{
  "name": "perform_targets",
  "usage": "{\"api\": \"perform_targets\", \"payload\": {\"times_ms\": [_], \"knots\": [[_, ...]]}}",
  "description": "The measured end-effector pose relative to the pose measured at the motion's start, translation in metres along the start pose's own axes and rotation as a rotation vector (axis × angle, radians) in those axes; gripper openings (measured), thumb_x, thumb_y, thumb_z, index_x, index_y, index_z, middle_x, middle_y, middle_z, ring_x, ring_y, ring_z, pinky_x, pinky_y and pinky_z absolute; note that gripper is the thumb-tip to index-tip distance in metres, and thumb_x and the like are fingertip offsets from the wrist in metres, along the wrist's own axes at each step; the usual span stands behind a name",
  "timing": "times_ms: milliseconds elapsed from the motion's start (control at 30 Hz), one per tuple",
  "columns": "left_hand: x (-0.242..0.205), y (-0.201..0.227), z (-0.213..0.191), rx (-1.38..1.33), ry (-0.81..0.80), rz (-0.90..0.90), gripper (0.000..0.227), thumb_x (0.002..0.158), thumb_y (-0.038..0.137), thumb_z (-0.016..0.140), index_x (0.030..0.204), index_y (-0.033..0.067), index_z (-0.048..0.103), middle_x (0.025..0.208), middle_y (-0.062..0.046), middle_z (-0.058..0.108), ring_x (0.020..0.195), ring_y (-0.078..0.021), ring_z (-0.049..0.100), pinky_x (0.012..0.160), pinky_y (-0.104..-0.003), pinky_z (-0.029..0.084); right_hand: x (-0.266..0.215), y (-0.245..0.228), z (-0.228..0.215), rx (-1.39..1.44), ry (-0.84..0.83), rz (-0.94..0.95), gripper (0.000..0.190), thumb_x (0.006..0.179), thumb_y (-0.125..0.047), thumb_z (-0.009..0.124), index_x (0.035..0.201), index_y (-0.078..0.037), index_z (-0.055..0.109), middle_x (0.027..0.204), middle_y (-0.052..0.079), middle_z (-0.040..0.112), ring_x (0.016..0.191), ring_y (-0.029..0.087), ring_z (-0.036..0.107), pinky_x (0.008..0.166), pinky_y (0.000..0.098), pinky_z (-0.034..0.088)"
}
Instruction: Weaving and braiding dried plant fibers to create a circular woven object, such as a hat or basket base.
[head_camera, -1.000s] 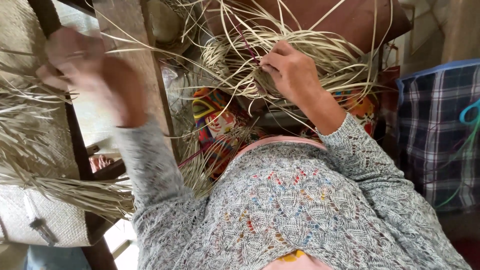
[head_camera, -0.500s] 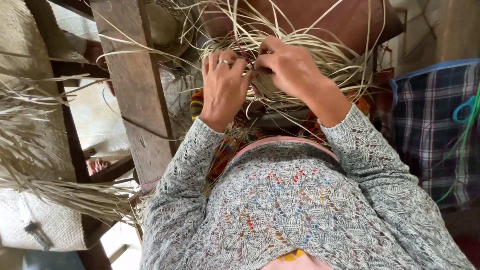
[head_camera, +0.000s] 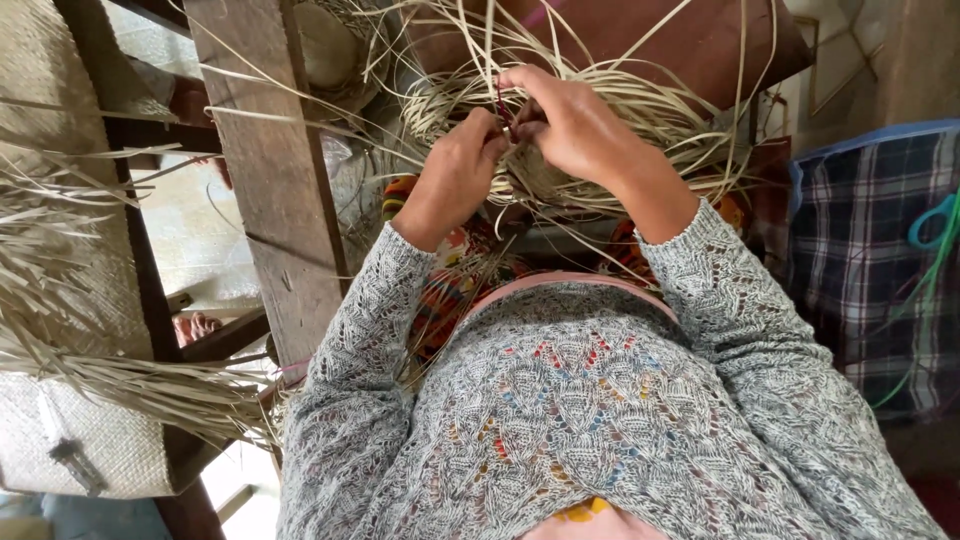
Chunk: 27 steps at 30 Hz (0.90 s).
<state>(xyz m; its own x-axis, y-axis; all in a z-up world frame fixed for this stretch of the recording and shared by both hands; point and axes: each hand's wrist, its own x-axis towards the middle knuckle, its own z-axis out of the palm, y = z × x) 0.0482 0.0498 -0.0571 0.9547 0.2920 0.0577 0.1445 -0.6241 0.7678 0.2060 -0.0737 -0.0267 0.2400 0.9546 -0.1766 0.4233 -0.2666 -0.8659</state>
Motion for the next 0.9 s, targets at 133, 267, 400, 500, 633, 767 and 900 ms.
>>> {"api": "perform_targets", "payload": {"times_ms": [133,267,400,500,633,767,900], "knots": [[0.001,-0.004,-0.003,0.03,-0.033,0.019,0.015,0.101,0.003,0.061,0.087,0.0035,0.055,0.083,-0.01,0.056,0.069,-0.0225,0.052,0.061,-0.037,0.044,0.001,0.014,0.004,-0.123,0.051,-0.197,0.051,0.092,0.016,0.063,0.14,0.006,0.05,0.098,0.021,0.066,0.079,0.026,0.067,0.069,0.0351,0.06],[0.001,0.002,-0.014,-0.025,-0.12,-0.048,0.007,0.097,0.004,0.069,0.093,-0.0027,0.069,0.094,-0.013,0.063,0.074,-0.0219,0.064,0.061,-0.026,0.058,0.003,0.014,0.003,-0.166,-0.052,-0.114,0.026,0.096,0.01,0.06,0.121,0.004,0.061,0.11,0.021,0.068,0.085,0.029,0.068,0.075,0.038,0.059],[0.0,0.014,-0.024,-0.031,-0.148,-0.114,0.006,0.096,0.005,0.069,0.097,-0.0009,0.071,0.094,-0.01,0.061,0.077,-0.0227,0.062,0.064,-0.034,0.052,0.002,-0.005,-0.008,-0.084,-0.153,-0.049,0.026,0.094,0.003,0.064,0.119,-0.001,0.063,0.111,0.015,0.069,0.091,0.026,0.068,0.076,0.0354,0.057],[0.001,0.013,-0.023,0.016,-0.198,-0.067,0.01,0.095,0.006,0.07,0.101,-0.0017,0.073,0.097,-0.012,0.065,0.081,-0.0244,0.064,0.068,-0.033,0.056,0.001,-0.009,-0.008,-0.081,-0.134,0.013,0.032,0.092,0.001,0.066,0.123,-0.006,0.063,0.117,0.013,0.069,0.099,0.028,0.067,0.081,0.0386,0.056],[0.0,0.004,-0.014,0.159,-0.127,0.003,0.007,0.098,-0.001,0.063,0.092,-0.0039,0.063,0.091,-0.013,0.058,0.072,-0.0281,0.058,0.058,-0.041,0.052,0.002,-0.009,-0.006,-0.096,-0.113,0.056,0.029,0.093,0.004,0.065,0.12,-0.007,0.066,0.111,0.012,0.07,0.09,0.025,0.068,0.078,0.0359,0.059],[-0.001,0.013,-0.015,0.245,-0.187,-0.064,0.011,0.104,-0.001,0.052,0.101,-0.0075,0.06,0.093,-0.016,0.055,0.066,-0.0278,0.055,0.054,-0.038,0.054,0.003,-0.003,-0.002,-0.141,-0.09,0.021,0.026,0.09,0.008,0.067,0.112,-0.005,0.069,0.106,0.013,0.072,0.084,0.024,0.069,0.072,0.0344,0.059],[-0.006,0.002,-0.01,0.348,-0.07,0.058,0.011,0.099,0.004,0.064,0.095,-0.0058,0.062,0.092,-0.018,0.06,0.08,-0.0341,0.059,0.061,-0.046,0.054,0.004,-0.004,0.002,-0.043,-0.072,0.013,0.026,0.088,0.006,0.07,0.112,-0.004,0.07,0.11,0.013,0.072,0.091,0.025,0.071,0.083,0.0357,0.061]]}}
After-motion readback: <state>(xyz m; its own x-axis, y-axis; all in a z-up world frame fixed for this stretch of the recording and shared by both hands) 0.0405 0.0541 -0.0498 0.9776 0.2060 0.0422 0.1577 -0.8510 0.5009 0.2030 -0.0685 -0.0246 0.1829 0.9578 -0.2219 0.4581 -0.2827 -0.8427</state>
